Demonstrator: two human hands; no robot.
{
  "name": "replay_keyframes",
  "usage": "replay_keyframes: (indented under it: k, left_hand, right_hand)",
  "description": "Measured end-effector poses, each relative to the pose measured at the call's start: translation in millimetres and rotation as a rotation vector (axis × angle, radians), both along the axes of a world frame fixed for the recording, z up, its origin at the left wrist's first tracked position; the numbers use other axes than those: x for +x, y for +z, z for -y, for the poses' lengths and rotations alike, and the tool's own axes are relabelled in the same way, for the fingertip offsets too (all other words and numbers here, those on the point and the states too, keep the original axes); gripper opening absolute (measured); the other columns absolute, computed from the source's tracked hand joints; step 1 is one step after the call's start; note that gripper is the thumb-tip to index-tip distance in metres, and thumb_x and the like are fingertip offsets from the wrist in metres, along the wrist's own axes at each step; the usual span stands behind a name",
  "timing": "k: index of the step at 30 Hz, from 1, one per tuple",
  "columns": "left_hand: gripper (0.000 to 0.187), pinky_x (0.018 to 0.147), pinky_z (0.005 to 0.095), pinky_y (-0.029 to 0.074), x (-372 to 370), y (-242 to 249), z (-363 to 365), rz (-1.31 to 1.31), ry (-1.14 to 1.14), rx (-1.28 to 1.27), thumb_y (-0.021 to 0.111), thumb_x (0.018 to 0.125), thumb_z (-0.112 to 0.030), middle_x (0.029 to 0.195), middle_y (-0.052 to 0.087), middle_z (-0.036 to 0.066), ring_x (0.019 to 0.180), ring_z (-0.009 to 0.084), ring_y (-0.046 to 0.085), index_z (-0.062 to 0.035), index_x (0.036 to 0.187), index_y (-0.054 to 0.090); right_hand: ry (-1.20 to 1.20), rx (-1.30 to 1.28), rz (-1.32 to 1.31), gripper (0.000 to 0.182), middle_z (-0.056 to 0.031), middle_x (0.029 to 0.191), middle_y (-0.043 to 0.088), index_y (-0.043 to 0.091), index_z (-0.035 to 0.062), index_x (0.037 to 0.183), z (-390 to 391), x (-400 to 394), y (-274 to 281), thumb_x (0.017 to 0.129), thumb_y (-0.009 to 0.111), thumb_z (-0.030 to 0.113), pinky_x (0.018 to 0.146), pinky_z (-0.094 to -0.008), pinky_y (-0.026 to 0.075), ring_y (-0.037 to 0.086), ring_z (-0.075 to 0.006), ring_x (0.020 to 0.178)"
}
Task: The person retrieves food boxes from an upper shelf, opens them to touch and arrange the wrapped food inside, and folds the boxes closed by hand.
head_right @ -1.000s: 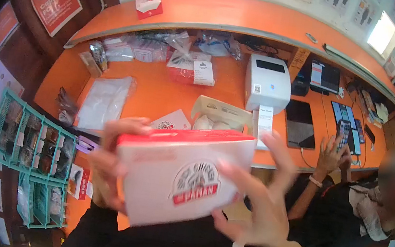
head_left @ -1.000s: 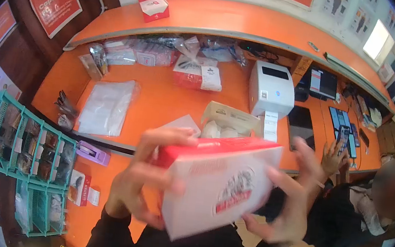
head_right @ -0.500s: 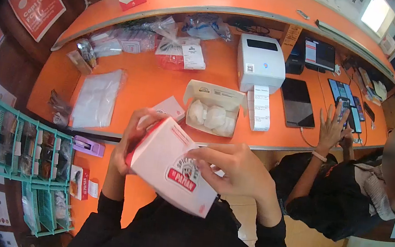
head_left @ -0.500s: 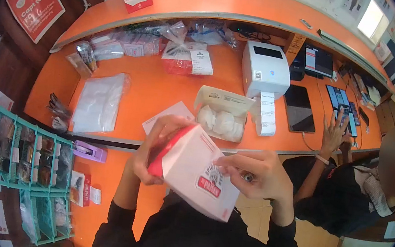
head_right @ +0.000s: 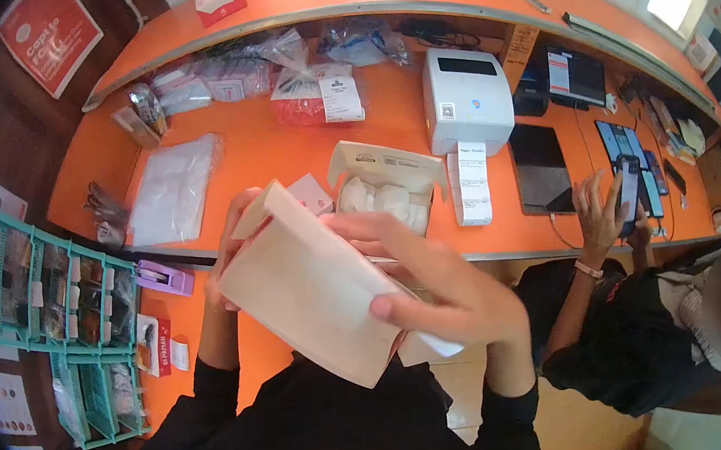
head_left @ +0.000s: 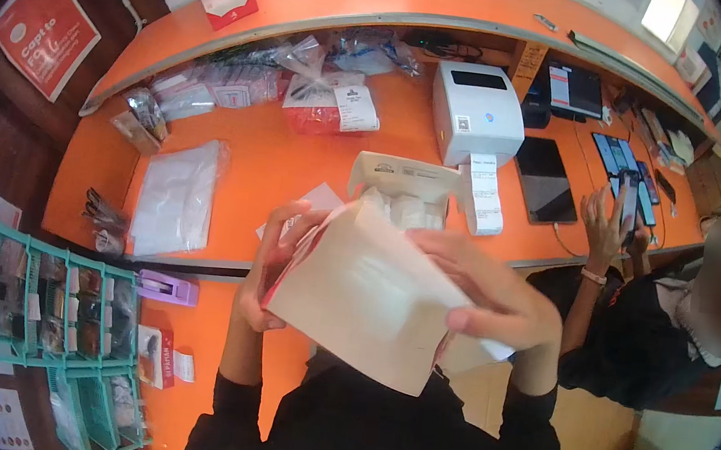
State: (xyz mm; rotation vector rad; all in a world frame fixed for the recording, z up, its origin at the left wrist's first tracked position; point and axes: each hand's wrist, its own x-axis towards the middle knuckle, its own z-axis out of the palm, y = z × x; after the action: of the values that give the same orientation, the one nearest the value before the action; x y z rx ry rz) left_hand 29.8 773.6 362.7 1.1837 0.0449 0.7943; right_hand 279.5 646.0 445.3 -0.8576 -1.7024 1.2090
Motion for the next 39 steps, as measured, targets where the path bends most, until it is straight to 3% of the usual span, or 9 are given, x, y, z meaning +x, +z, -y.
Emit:
replay_keyframes:
  k: [6,15,17,21,24,27,29,33,39]
  left_hand:
    - [0.135,0.110,0.0447,0.033,-2,5,14,0.048,0.095,-0.185,0.093,0.037,-0.035,0.144,0.032,0.019,0.136,0.0337,0.034,-0.0133,0.146,0.017]
    - [0.078,0.106,0.0427,0.038,3,16,23,-0.098,0.323,-0.014,0.065,0.082,-0.038,0.137,0.040,0.020,0.127,0.0312,0.045,-0.0130,0.144,0.025]
    - [0.078,0.105,0.0416,0.039,6,20,17,0.081,0.105,0.012,0.066,0.081,-0.038,0.135,0.042,0.020,0.127,0.0304,0.046,-0.0131,0.143,0.027]
    - [0.093,0.107,0.0418,0.037,-20,17,24,-0.106,0.345,-0.133,0.075,0.071,-0.041,0.136,0.042,0.019,0.127,0.0308,0.045,-0.0106,0.144,0.026]
    - [0.127,0.112,0.0421,0.030,-73,-12,24,-0.220,0.448,-0.003,0.085,0.047,-0.040,0.142,0.037,0.015,0.133,0.0283,0.038,-0.0016,0.148,0.018]
    - [0.128,0.113,0.0392,0.025,-174,-93,52,-0.466,0.643,-0.067,0.086,0.047,-0.032,0.150,0.026,0.011,0.137,0.0258,0.030,-0.0019,0.150,0.015]
    - [0.125,0.113,0.0393,0.026,-200,-113,77,-0.516,0.673,-0.157,0.085,0.049,-0.024,0.152,0.024,0.010,0.137,0.0261,0.029,-0.0042,0.150,0.015]
    - [0.116,0.106,0.0437,0.036,-207,-132,124,-0.639,0.742,-0.238,0.080,0.053,-0.005,0.146,0.031,0.008,0.137,0.0274,0.030,-0.0128,0.150,0.017]
    - [0.105,0.098,0.0449,0.044,-230,-234,195,-1.079,1.221,-0.299,0.069,0.056,0.009,0.139,0.036,0.008,0.132,0.0267,0.037,-0.0164,0.148,0.023]
  right_hand:
    - [0.070,-0.256,-0.263,0.073,-0.0233,0.141,0.040,0.027,-0.0058,0.144,-2,8,18,0.084,0.057,0.024,0.108,-0.0389,0.027,0.036,-0.0289,0.135]
    - [0.152,0.015,-0.179,0.065,-0.0196,0.132,0.049,0.035,0.0020,0.142,-11,5,6,0.091,0.054,0.036,0.098,-0.0396,0.040,0.049,-0.0296,0.122]
    - [0.151,0.004,-0.149,0.063,-0.0198,0.127,0.051,0.038,0.0032,0.141,-11,4,8,0.090,0.055,0.037,0.095,-0.0375,0.042,0.051,-0.0294,0.118]
    - [0.184,0.088,0.143,0.066,-0.0216,0.133,0.049,0.036,-0.0033,0.141,-22,6,19,0.090,0.058,0.031,0.100,-0.0365,0.040,0.050,-0.0300,0.123]
    - [0.041,0.028,0.430,0.062,-0.0187,0.131,0.053,0.041,-0.0007,0.139,-29,-8,15,0.090,0.060,0.032,0.100,-0.0376,0.042,0.053,-0.0300,0.122]
    - [0.058,0.125,0.446,0.062,-0.0218,0.113,0.059,0.042,0.0023,0.136,-49,-35,-60,0.087,0.063,0.035,0.087,-0.0429,0.049,0.062,-0.0342,0.101]
    - [0.215,-0.135,0.291,0.049,-0.0222,0.114,0.059,0.048,0.0055,0.133,-60,-71,-99,0.088,0.059,0.023,0.086,-0.0440,0.049,0.061,-0.0361,0.101]
    - [-0.056,0.101,0.210,0.041,-0.0253,0.114,0.057,0.059,0.0125,0.124,-70,-167,-245,0.085,0.050,0.005,0.089,-0.0429,0.050,0.057,-0.0401,0.108]
    - [0.007,-0.072,0.243,0.039,-0.0229,0.127,0.043,0.057,0.0177,0.125,-38,-236,-310,0.089,0.051,0.003,0.093,-0.0431,0.050,0.054,-0.0406,0.113]
